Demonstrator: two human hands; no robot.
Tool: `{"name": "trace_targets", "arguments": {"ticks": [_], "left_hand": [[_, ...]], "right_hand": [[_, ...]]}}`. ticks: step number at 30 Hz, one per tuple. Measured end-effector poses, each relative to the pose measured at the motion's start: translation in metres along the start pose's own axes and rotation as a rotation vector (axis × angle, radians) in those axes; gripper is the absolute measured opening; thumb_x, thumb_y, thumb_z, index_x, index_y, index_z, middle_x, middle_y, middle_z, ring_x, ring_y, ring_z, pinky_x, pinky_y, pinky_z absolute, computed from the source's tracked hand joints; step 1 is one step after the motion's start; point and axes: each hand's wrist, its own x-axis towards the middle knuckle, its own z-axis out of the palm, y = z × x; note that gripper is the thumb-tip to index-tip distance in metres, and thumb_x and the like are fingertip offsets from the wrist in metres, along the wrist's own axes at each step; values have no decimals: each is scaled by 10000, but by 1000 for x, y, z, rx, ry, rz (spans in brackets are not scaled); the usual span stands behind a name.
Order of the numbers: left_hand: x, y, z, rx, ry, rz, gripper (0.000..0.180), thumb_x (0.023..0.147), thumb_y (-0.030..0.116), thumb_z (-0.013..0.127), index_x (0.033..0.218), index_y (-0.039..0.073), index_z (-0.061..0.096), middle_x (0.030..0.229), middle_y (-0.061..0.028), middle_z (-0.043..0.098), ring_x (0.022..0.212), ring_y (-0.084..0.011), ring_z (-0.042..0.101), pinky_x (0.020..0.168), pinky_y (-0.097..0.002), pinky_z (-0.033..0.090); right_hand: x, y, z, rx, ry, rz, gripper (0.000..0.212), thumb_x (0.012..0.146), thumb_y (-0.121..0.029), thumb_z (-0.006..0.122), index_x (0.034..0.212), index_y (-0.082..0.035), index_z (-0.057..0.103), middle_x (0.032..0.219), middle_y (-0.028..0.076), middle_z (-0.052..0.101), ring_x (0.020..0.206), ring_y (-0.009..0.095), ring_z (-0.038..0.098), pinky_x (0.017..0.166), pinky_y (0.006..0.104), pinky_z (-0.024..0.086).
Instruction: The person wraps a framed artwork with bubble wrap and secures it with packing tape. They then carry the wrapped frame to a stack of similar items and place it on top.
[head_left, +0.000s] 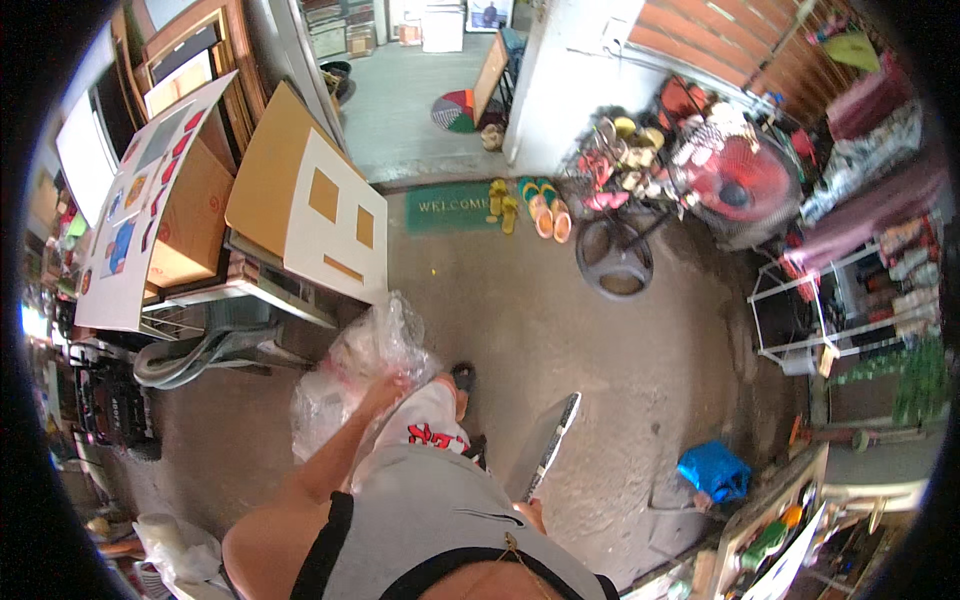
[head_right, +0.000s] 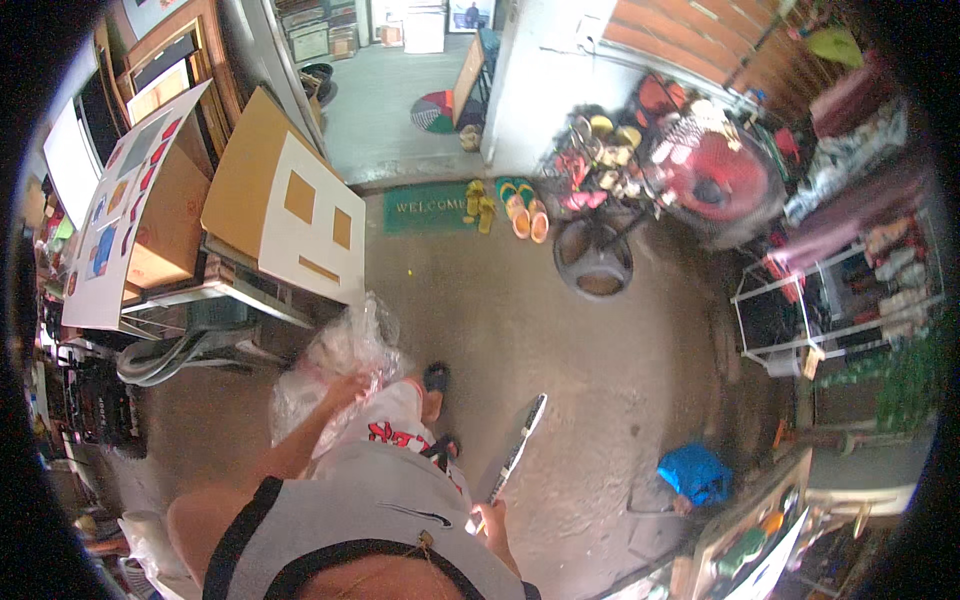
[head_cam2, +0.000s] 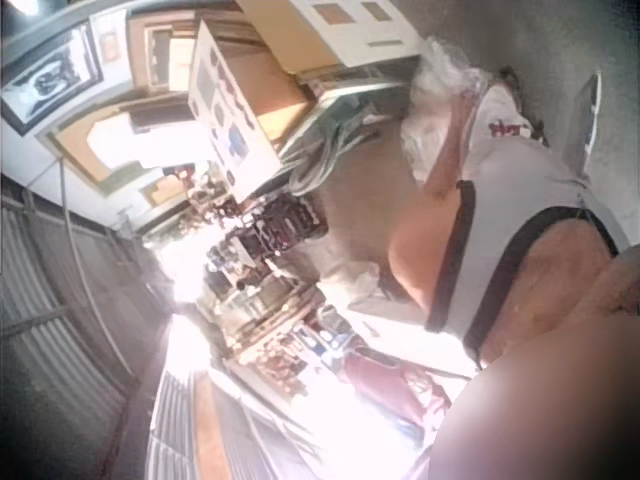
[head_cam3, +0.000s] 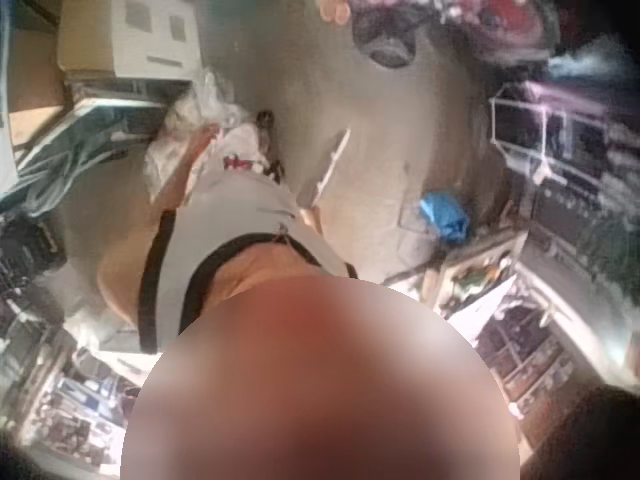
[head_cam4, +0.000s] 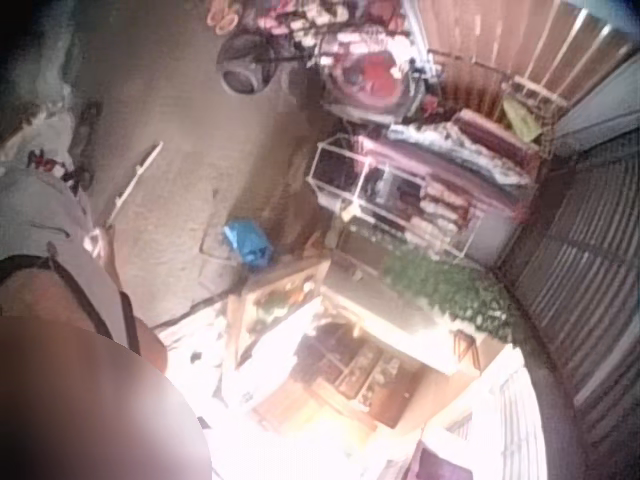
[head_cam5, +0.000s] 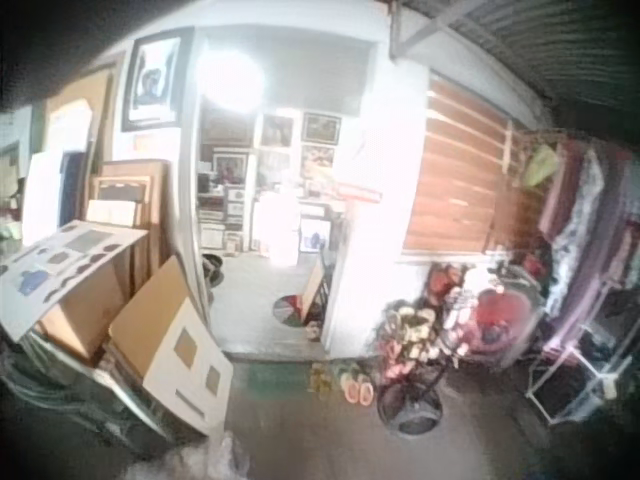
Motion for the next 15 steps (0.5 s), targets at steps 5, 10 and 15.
{"name": "trace_targets", "arguments": {"ticks": [5,10,15], "left_hand": [[21,-2,7,-143,21,-512,359,810,335,667,1054,72,668,915,-55,674,845,-162,609,751,-319,478],[84,-18,-71,-367,143,-906,320,814,327,653,1032,93,673,866,-53,676,782,-172,626,677,-323,484],[225,-6,-154,-418,385,-797,289,845,315,614,1042,106,652,803,-52,657,679,-170,619,556,-308,481]], "right_hand": [[94,-118,-1,-85,-7,6,354,575,-16,687,907,23,571,756,94,605,654,198,586,568,333,466],[181,-255,5,-164,42,-33,347,569,3,676,898,23,570,743,85,599,640,191,579,556,330,463],[259,-377,20,-215,9,-67,340,563,22,665,889,23,569,730,77,593,626,184,571,543,327,459]]}}
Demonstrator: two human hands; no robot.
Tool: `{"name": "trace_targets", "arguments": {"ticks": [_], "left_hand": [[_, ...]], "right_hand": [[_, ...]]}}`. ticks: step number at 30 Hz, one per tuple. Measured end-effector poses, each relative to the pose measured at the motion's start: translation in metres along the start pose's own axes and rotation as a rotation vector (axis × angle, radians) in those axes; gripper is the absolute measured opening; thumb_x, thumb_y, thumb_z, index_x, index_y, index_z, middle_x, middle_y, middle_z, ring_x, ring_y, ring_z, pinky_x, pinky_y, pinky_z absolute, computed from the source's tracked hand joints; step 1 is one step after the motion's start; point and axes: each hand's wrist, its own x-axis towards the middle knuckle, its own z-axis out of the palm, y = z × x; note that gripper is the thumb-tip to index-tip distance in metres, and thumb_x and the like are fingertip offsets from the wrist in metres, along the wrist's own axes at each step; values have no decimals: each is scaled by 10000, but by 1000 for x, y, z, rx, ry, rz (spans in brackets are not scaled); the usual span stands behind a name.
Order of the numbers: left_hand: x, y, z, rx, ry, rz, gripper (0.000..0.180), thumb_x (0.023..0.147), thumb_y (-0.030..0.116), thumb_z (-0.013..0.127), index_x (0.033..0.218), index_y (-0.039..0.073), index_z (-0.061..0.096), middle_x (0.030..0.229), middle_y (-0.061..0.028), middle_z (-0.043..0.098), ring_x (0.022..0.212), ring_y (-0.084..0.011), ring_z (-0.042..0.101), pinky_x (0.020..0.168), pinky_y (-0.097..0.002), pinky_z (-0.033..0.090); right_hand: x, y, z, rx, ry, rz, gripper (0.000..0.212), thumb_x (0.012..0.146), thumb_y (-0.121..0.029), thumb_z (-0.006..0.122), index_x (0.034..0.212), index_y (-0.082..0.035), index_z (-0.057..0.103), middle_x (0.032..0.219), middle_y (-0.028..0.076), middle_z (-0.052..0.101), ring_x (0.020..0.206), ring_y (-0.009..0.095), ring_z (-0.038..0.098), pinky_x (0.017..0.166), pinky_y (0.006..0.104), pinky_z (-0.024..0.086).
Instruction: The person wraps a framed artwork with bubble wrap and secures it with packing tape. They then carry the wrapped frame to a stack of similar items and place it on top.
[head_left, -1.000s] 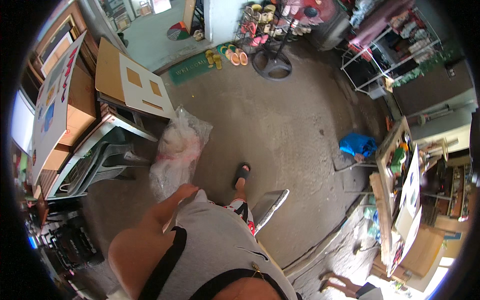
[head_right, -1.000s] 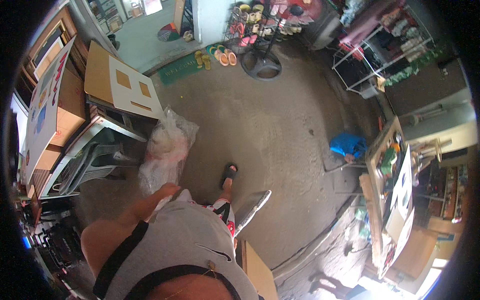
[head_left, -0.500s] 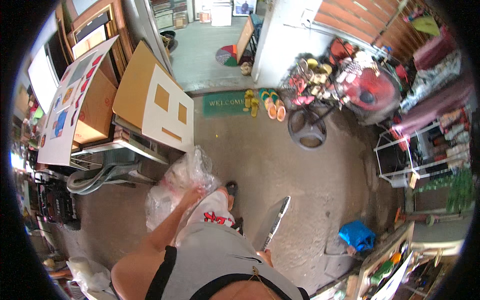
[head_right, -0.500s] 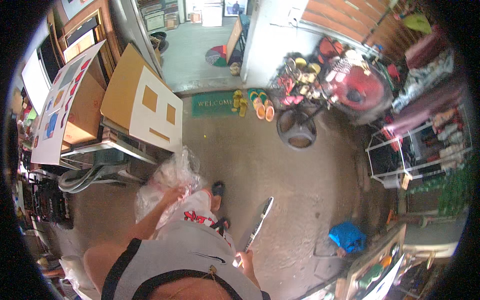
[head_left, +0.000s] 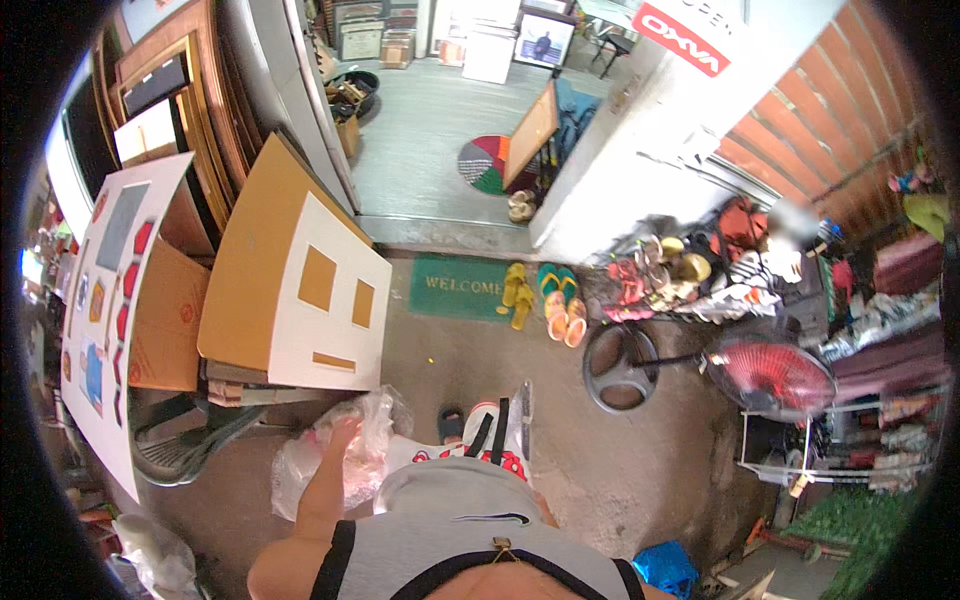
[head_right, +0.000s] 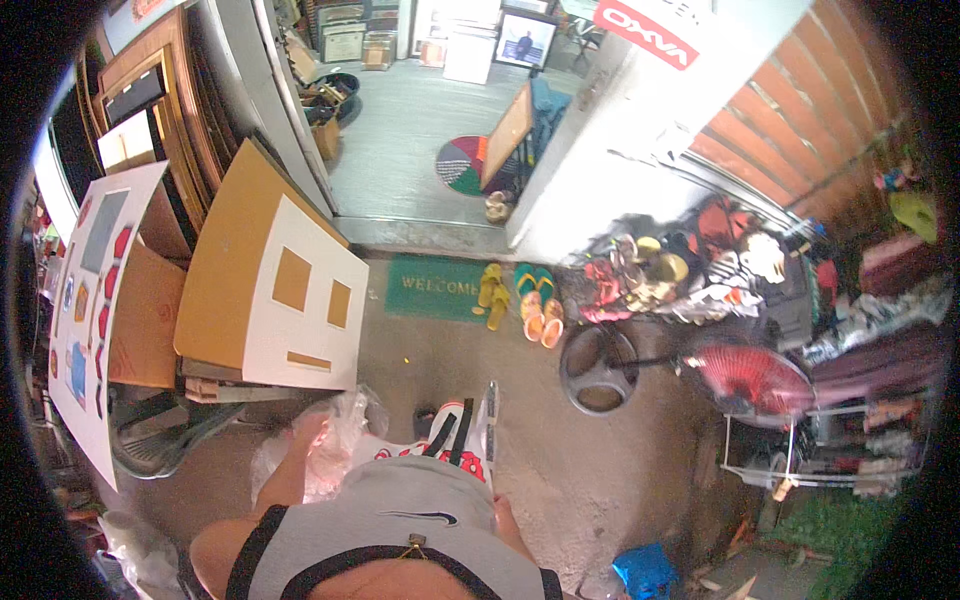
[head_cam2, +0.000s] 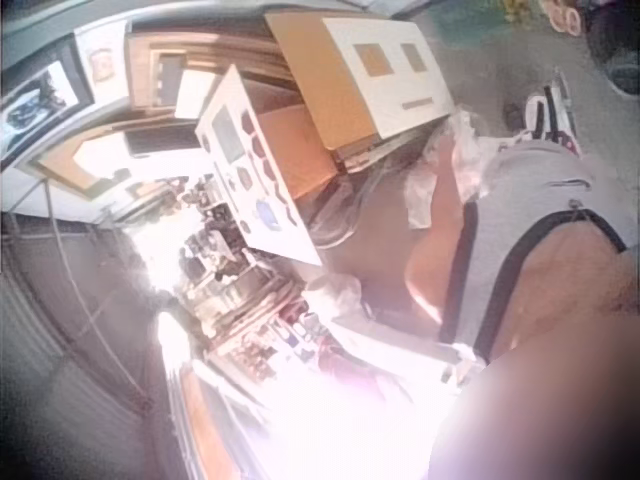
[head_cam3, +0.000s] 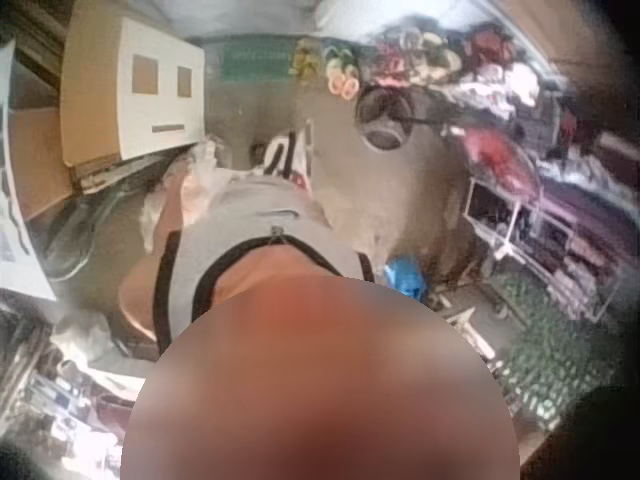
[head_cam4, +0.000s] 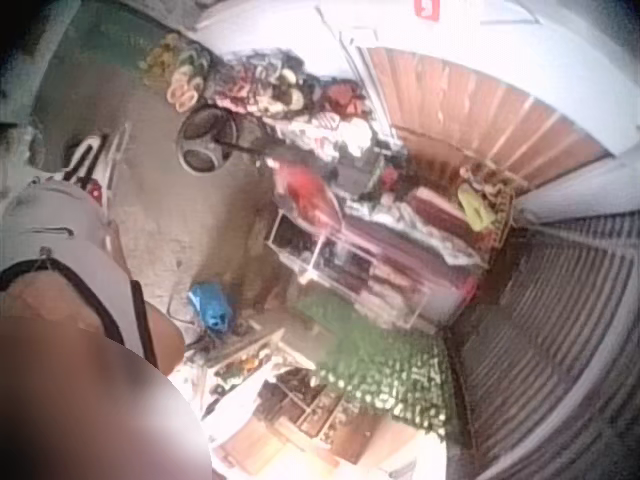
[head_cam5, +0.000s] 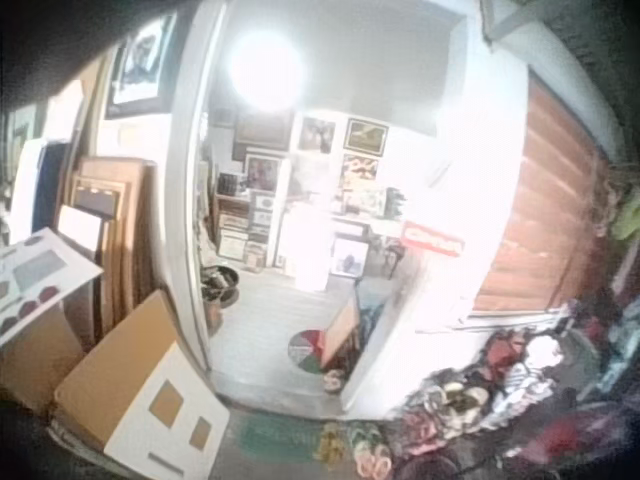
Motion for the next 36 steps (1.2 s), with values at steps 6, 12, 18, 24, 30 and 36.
{"name": "trace_targets", "arguments": {"ticks": [6,12,18,24,30,36], "left_hand": [[67,161,40,-90,73,194,293,853,293,625,1040,69,649,784,-45,644,612,-138,587,487,-278,454],[87,257,43,-64,-14,-83,298,834,288,654,1030,63,655,805,-54,659,598,-157,594,448,-299,446],[138,366,28,-57,140,-190,371,823,370,653,1053,79,655,880,-41,656,717,-141,596,566,-300,471],[223,476,-1,-113,34,-206,367,832,385,623,1043,87,657,872,-29,648,713,-141,582,574,-295,468],[329,625,-72,28,-72,-131,300,840,385,590,800,91,635,659,4,568,556,-106,516,433,-278,387],[410,811,-158,-294,205,154,303,858,340,604,1035,96,622,783,18,587,609,-74,513,466,-248,378]], "right_hand": [[123,-129,10,-59,-66,-24,334,556,45,651,878,23,567,714,67,586,610,175,563,528,324,455],[248,-280,16,-102,-175,-85,330,548,67,638,867,23,566,698,57,578,593,167,554,514,320,451],[335,-422,43,-8,-356,-39,328,541,90,625,856,24,564,683,47,571,577,158,546,499,316,446],[393,-558,87,-171,-220,-3,327,500,54,646,816,10,576,604,51,543,545,179,545,449,330,431],[456,-670,121,-433,-250,-48,273,544,-16,628,814,13,602,680,98,595,602,238,587,515,378,456],[573,-702,175,-369,-249,-132,366,691,-180,716,998,-7,615,839,154,652,798,232,622,700,355,476]]}}
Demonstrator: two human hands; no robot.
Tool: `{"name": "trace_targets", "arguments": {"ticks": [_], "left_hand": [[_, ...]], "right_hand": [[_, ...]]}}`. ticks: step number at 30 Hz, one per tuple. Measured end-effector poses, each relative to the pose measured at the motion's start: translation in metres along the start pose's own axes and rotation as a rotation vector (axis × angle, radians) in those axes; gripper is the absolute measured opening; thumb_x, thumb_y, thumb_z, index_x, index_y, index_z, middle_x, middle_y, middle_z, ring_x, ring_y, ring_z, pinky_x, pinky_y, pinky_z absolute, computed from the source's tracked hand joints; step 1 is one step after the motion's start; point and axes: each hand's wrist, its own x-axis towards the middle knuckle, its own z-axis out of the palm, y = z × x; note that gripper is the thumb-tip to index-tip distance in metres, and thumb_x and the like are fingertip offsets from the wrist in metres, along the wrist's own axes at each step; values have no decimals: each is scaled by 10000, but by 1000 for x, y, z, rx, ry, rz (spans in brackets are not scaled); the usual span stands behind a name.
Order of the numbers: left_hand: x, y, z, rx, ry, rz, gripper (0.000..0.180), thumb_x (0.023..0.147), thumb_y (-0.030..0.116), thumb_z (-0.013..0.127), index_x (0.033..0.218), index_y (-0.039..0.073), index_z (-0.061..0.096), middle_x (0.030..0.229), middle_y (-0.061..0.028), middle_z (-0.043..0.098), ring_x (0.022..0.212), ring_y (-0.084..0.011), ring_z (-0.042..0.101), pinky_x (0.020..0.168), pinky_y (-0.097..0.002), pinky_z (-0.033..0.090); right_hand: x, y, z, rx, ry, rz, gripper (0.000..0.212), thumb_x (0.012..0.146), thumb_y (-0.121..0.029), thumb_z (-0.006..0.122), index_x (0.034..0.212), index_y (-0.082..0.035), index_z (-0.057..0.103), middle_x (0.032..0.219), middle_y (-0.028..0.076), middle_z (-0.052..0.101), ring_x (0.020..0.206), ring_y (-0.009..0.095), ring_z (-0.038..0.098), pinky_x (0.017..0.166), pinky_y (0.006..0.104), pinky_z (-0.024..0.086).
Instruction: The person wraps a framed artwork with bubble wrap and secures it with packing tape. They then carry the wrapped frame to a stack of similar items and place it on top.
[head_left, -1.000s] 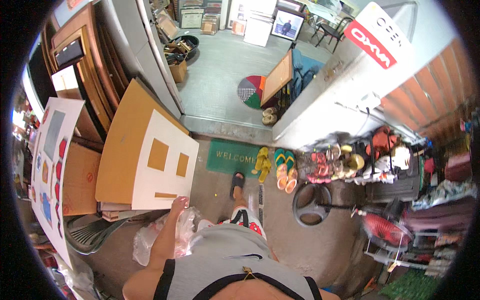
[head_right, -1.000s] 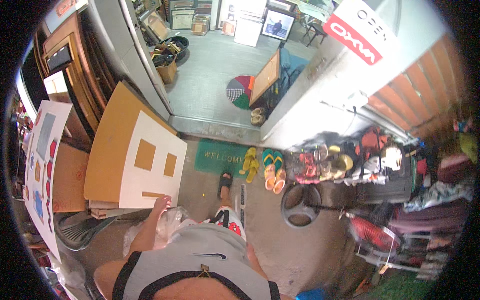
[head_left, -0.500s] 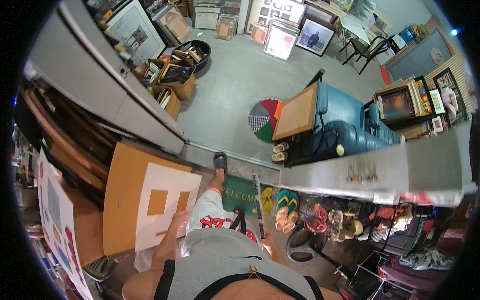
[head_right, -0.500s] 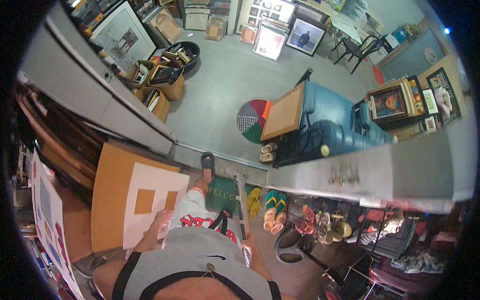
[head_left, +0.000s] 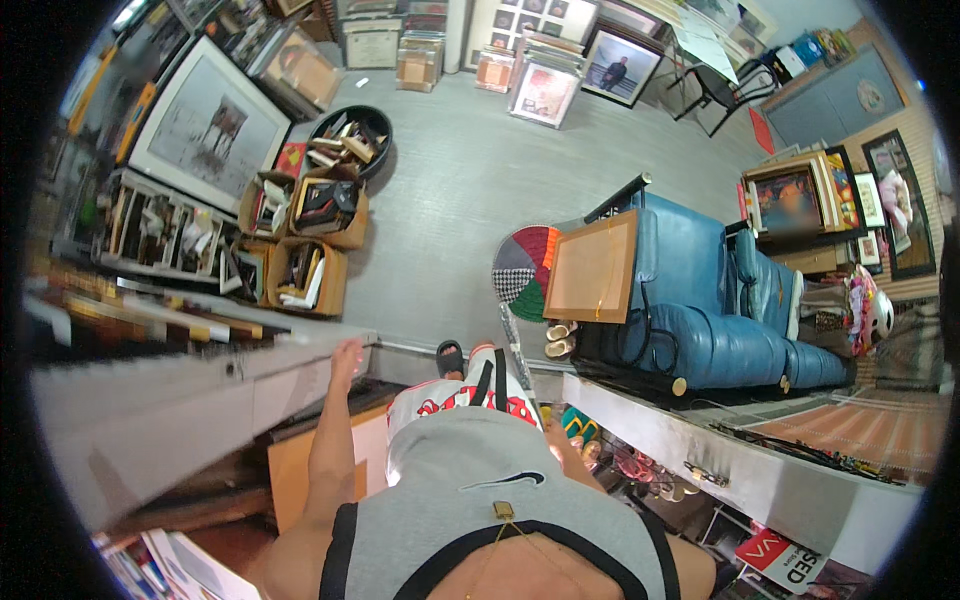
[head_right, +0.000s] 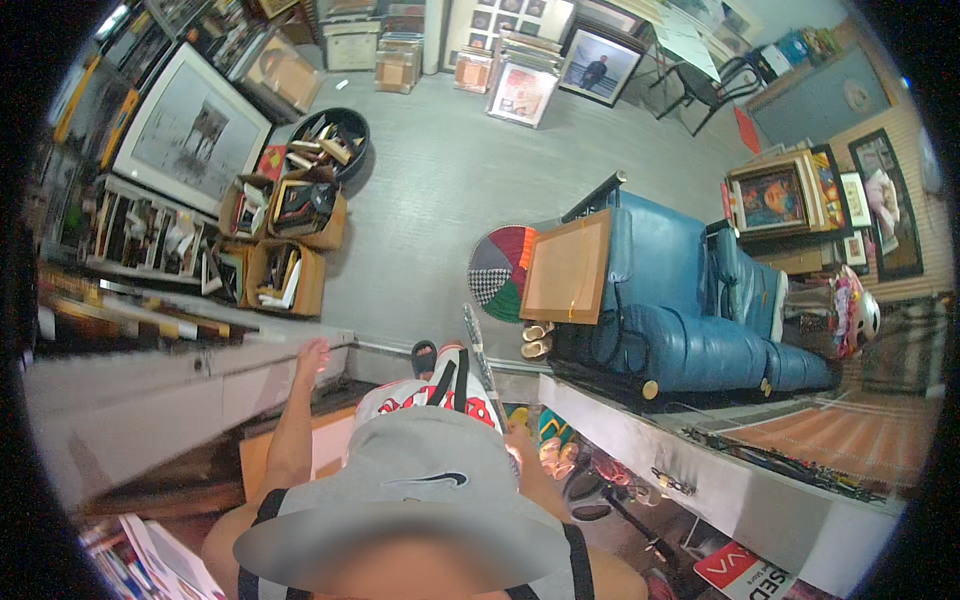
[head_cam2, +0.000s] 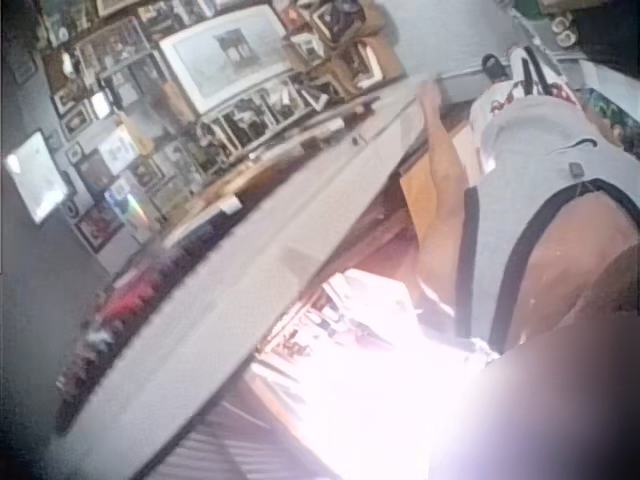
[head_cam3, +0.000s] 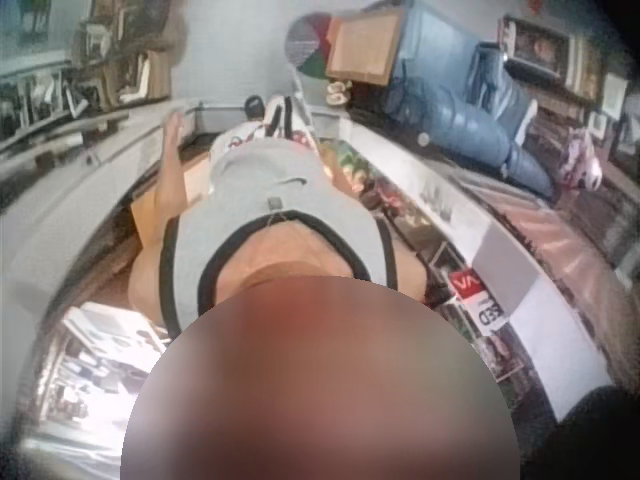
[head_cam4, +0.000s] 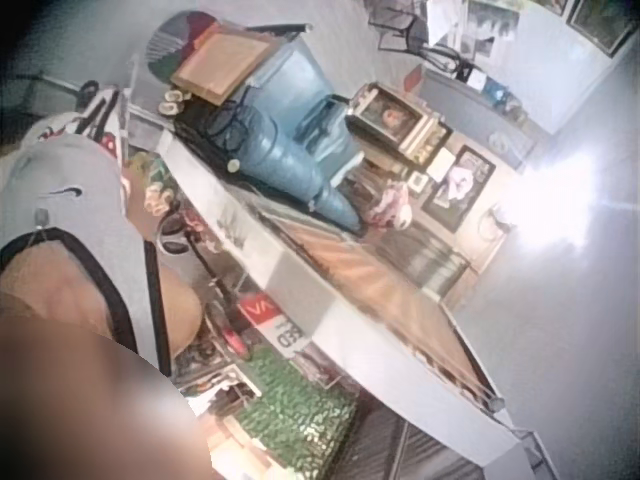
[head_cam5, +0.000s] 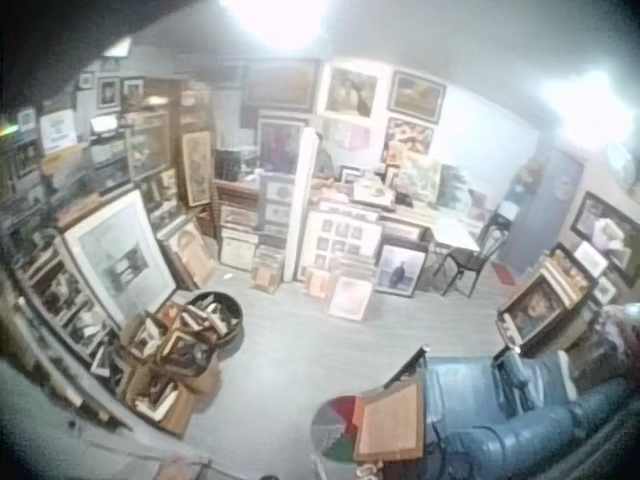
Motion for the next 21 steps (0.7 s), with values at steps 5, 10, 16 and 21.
{"name": "trace_targets", "arguments": {"ticks": [5,10,16,21], "left_hand": [[65,85,25,22,21,-3,342,858,325,605,1101,85,597,857,-21,629,642,-83,551,492,-237,396],[125,65,61,136,-131,-320,303,838,351,626,991,91,601,752,-7,566,561,-90,475,447,-217,346],[217,121,111,264,-312,-323,264,850,386,586,997,167,599,781,39,557,674,-95,489,574,-335,390],[295,249,161,193,-243,-204,260,888,397,548,988,164,604,735,39,555,629,-93,500,569,-307,402]], "right_hand": [[76,-63,-3,-67,-33,48,382,678,-209,742,989,-30,611,857,153,643,799,221,613,691,352,473],[160,-157,-52,-131,-89,43,397,638,-198,759,962,-37,595,827,141,629,782,220,608,678,348,477],[250,-275,-55,29,14,71,420,590,-186,779,930,-46,576,791,128,613,762,220,602,662,342,481],[315,-371,-59,232,192,185,441,551,-175,796,904,-54,560,761,116,600,745,220,598,649,338,485]]}}
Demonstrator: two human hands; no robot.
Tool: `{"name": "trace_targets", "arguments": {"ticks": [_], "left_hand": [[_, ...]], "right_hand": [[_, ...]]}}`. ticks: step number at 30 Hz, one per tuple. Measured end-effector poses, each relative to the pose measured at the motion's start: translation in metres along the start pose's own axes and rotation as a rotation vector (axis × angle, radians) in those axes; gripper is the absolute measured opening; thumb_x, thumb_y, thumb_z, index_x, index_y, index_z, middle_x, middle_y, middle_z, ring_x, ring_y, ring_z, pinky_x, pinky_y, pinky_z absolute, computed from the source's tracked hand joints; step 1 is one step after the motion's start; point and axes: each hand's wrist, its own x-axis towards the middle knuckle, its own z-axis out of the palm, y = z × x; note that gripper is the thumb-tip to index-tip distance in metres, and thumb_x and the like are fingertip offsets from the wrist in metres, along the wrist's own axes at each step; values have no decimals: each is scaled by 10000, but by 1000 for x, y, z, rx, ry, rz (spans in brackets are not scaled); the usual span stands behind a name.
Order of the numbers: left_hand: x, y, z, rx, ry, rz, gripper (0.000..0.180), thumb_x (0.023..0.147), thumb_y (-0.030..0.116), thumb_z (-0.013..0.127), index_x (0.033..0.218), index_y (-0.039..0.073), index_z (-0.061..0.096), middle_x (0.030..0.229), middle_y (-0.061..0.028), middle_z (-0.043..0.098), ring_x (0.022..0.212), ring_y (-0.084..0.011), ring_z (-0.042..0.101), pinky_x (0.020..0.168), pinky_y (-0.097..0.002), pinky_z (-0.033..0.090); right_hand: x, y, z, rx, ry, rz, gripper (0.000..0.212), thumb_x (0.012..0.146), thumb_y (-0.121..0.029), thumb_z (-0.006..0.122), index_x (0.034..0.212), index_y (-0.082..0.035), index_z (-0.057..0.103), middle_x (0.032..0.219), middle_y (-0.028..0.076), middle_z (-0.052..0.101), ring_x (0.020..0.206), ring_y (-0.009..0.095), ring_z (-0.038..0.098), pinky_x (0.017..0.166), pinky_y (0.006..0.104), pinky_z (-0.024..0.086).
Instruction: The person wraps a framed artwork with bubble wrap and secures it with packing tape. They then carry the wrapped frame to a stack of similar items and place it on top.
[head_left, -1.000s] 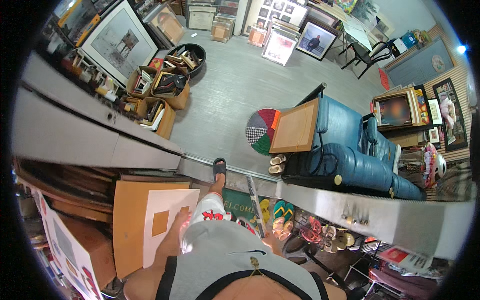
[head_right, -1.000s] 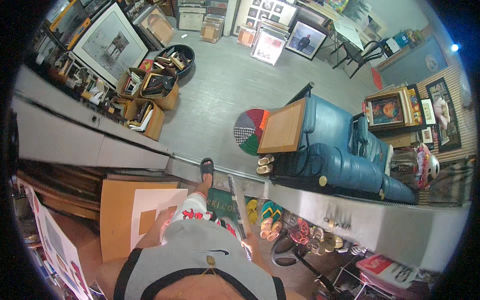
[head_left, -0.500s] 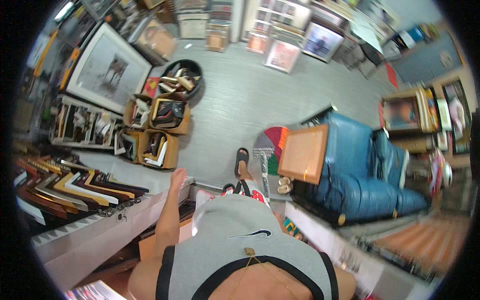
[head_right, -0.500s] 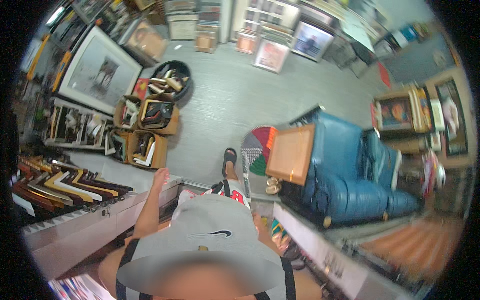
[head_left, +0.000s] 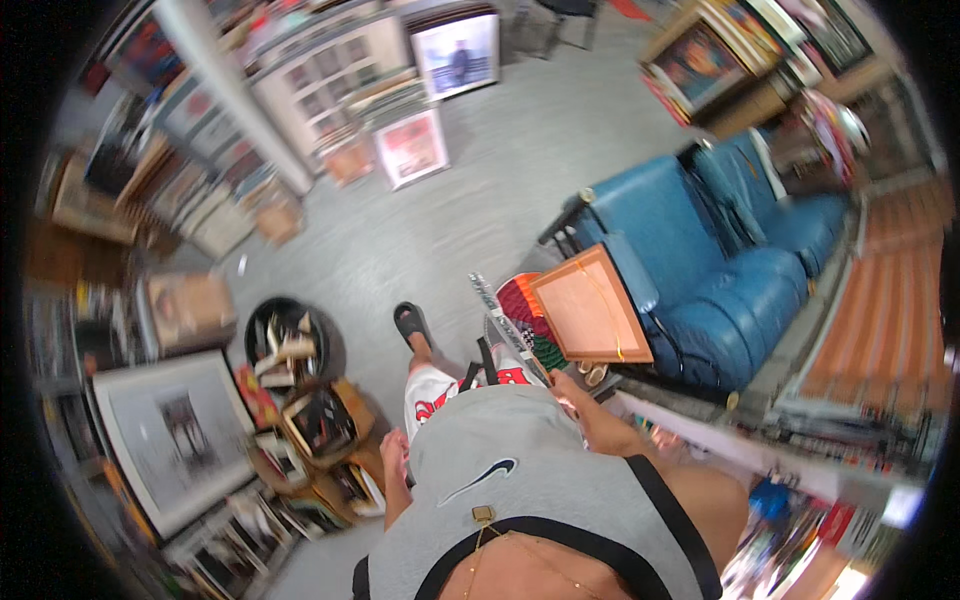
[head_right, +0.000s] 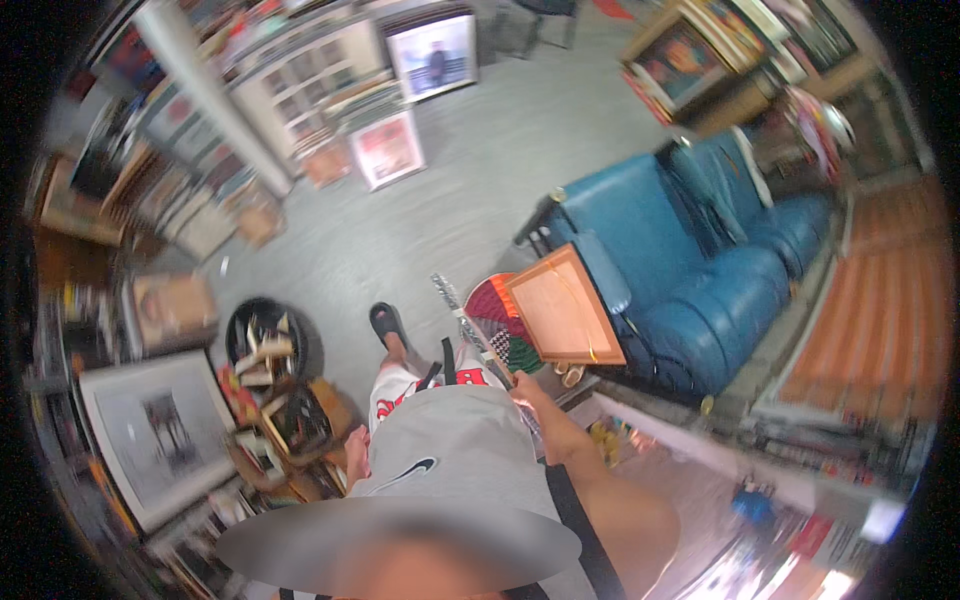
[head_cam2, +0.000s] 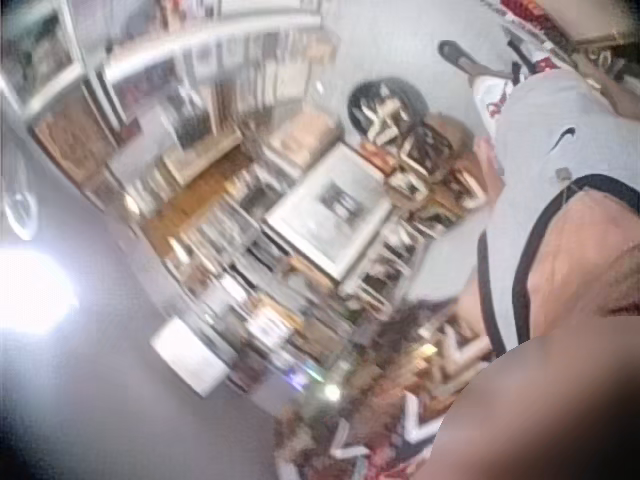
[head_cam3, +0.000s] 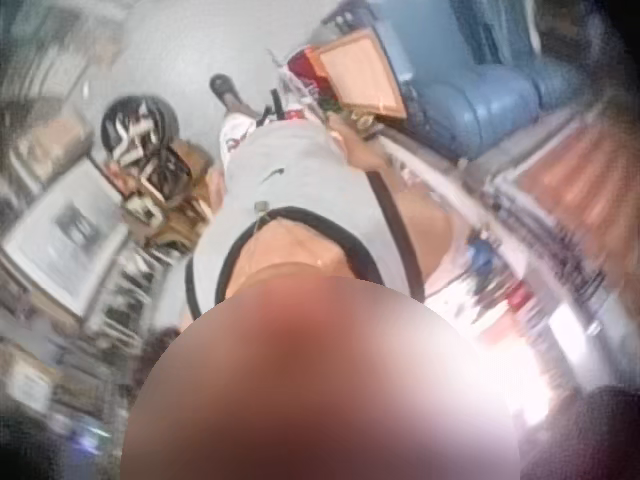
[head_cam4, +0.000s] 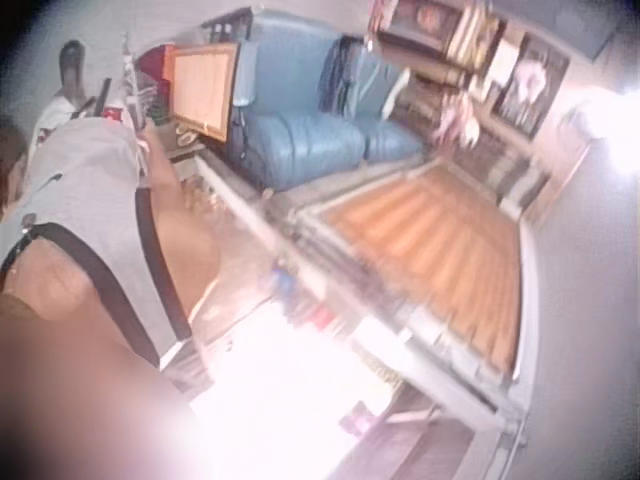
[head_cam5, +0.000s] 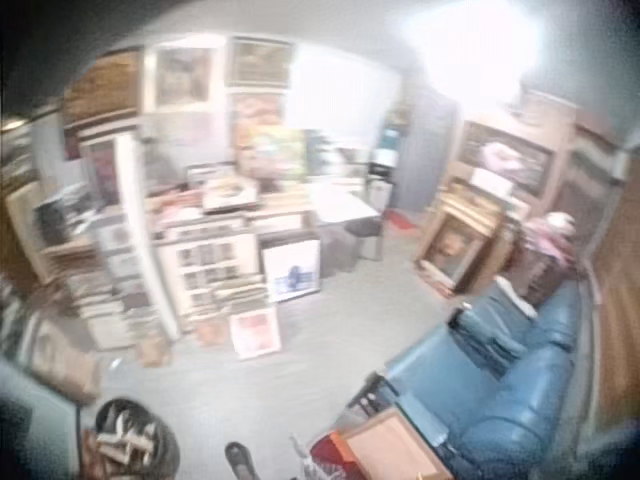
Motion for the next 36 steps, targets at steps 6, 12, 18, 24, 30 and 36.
{"name": "trace_targets", "arguments": {"ticks": [6,12,18,24,30,36], "left_hand": [[104,188,-6,370,-59,-22,265,889,376,556,959,121,564,780,-2,570,619,-123,530,555,-332,422],[225,389,13,489,-38,209,227,889,317,556,904,92,587,747,-21,552,545,-110,489,386,-243,326],[266,568,114,444,-118,433,411,863,437,563,1086,93,595,919,-43,626,738,-146,558,586,-293,411],[232,568,225,402,-256,445,373,845,280,636,1119,29,613,966,-81,663,839,-164,607,710,-303,496],[225,571,251,822,-96,512,370,793,382,656,1004,81,690,947,-154,688,884,-272,657,803,-356,504],[245,576,172,598,-30,442,434,760,437,686,1008,81,688,985,-150,683,916,-286,654,829,-373,503]], "right_hand": [[0,-109,5,150,129,67,444,478,-65,743,870,-52,536,658,104,569,692,232,617,580,360,491],[32,-182,3,233,277,62,485,420,-55,702,872,-33,529,658,98,562,565,200,546,466,359,430],[106,-212,-10,364,189,220,485,453,-88,714,908,-21,558,708,131,594,680,238,599,552,364,463],[163,-243,-66,29,35,143,400,727,-199,712,1077,-40,602,987,62,660,947,217,613,833,351,462],[221,-337,-171,-21,-139,-19,431,685,-140,700,1079,-24,571,971,67,645,915,196,605,802,330,465],[181,-418,-147,171,-148,-122,469,643,-80,688,1081,-8,540,956,72,629,883,175,598,771,308,469]]}}
